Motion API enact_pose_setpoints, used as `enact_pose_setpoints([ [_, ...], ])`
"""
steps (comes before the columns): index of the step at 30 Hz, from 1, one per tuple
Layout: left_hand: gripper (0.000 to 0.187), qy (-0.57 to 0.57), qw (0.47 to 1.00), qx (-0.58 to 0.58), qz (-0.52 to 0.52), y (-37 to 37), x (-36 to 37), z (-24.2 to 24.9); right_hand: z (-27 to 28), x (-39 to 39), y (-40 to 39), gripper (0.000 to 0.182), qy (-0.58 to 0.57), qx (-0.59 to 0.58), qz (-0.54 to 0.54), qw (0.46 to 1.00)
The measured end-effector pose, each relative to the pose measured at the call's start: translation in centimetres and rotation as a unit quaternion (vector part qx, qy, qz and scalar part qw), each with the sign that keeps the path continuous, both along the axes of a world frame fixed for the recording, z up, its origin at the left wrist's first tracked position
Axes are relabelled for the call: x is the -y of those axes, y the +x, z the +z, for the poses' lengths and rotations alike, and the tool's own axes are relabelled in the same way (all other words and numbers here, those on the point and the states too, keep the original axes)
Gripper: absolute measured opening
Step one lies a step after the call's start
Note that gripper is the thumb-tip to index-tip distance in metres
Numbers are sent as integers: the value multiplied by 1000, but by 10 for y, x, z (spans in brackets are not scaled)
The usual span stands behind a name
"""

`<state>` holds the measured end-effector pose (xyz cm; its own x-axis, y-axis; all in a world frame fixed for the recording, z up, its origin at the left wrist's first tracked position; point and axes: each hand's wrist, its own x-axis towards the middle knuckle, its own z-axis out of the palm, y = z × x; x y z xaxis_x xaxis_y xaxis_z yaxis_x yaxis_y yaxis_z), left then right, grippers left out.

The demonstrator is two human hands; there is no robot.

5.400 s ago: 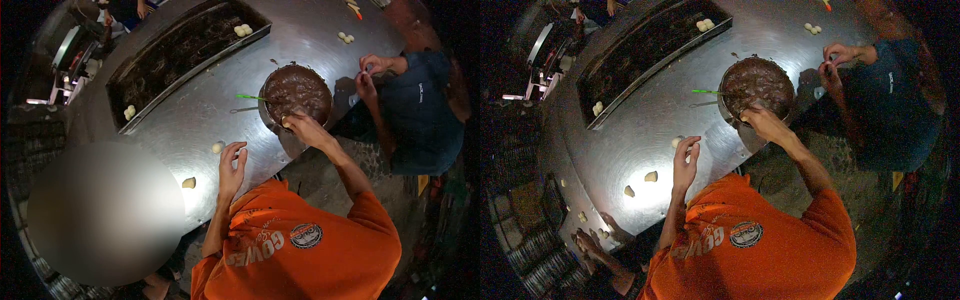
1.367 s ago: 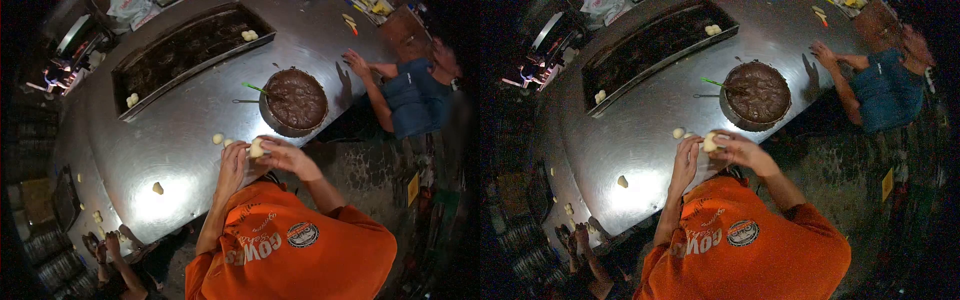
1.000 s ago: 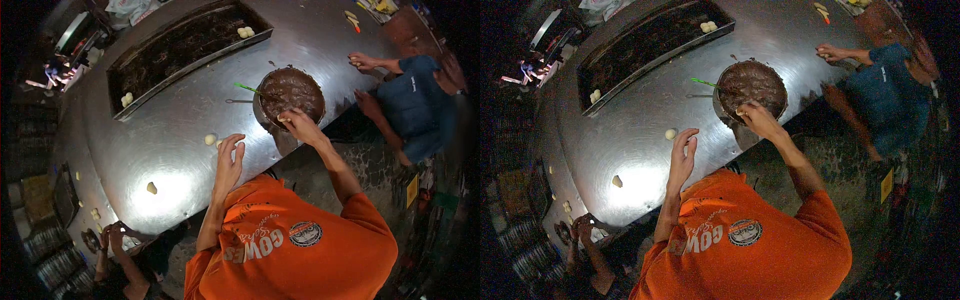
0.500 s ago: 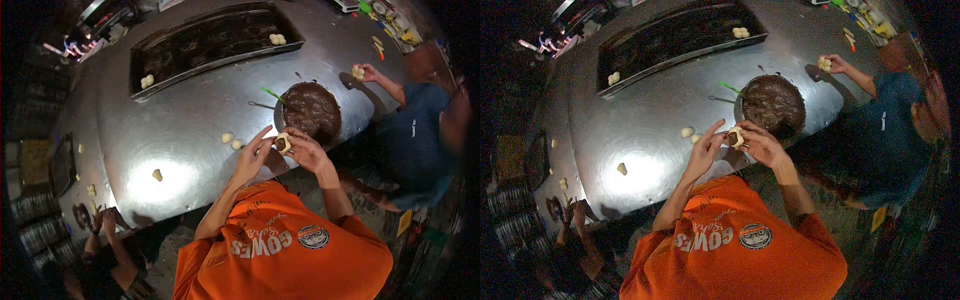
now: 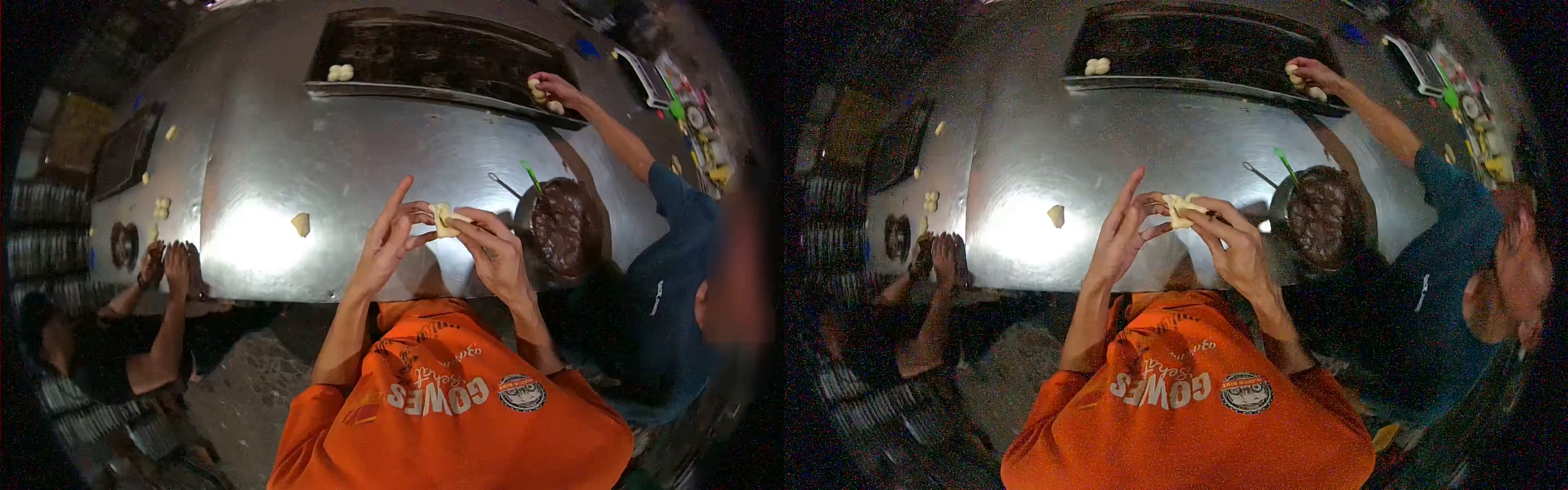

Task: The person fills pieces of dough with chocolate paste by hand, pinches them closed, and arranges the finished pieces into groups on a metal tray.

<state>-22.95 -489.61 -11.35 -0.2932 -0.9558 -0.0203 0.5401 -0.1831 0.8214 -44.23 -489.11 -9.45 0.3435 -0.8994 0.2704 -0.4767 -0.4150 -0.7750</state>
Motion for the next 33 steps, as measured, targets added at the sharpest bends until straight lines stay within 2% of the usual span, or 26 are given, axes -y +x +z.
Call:
enact_pose_setpoints([
  [1,57,0,1000,0,12,8,-4,1,9,1,12,44,-20,-21,-7,1000],
  [3,56,-117,978,170,-1,22,-11,3,21,9,30,39,-37,-22,1,999],
  [4,56,-114,979,172,10,28,-15,4,23,12,39,34,-53,-24,-3,998],
  [5,55,-158,961,229,1,34,-18,5,18,14,51,27,0,37,-4,999],
  [7,49,-226,925,307,6,45,-22,6,9,18,60,25,23,36,25,999],
  [8,49,-223,925,309,12,51,-24,0,7,19,65,23,44,35,43,997],
  [10,46,-106,965,232,67,57,-30,-11,3,19,77,19,38,50,41,997],
  [11,45,-2,985,125,120,54,-31,-13,-4,17,84,18,91,115,12,989],
  [12,45,-2,985,126,121,56,-33,-14,-8,14,89,17,144,179,-19,973],
  [15,40,107,989,57,88,61,-37,-18,-1,9,105,17,134,135,2,982],
  [18,42,108,987,67,94,65,-35,-28,-13,9,109,17,130,114,23,985],
  [20,46,86,986,112,88,66,-35,-28,-24,8,110,17,238,225,-5,945],
  [22,49,63,982,156,81,66,-33,-37,-43,12,106,16,253,237,5,938],
  [24,54,-10,969,225,99,66,-27,-78,-66,24,98,16,299,112,30,947],
  [25,55,-46,927,368,61,73,-26,-99,-87,31,89,17,227,-19,76,971],
  [26,55,-46,927,368,60,76,-34,-105,-102,28,86,17,228,-19,75,971],
  [28,57,-144,771,606,134,83,-41,-107,-123,38,87,18,93,-195,36,976],
  [29,54,-99,819,546,144,88,-43,-96,-129,39,98,19,52,-168,15,984],
  [30,54,-96,819,547,143,94,-48,-100,-135,34,111,19,55,-168,16,984],
  [32,54,-61,806,531,254,107,-45,-112,-136,37,142,19,-31,-158,16,987],
  [33,49,31,811,506,291,107,-44,-113,-153,29,146,16,-93,-186,44,977],
])
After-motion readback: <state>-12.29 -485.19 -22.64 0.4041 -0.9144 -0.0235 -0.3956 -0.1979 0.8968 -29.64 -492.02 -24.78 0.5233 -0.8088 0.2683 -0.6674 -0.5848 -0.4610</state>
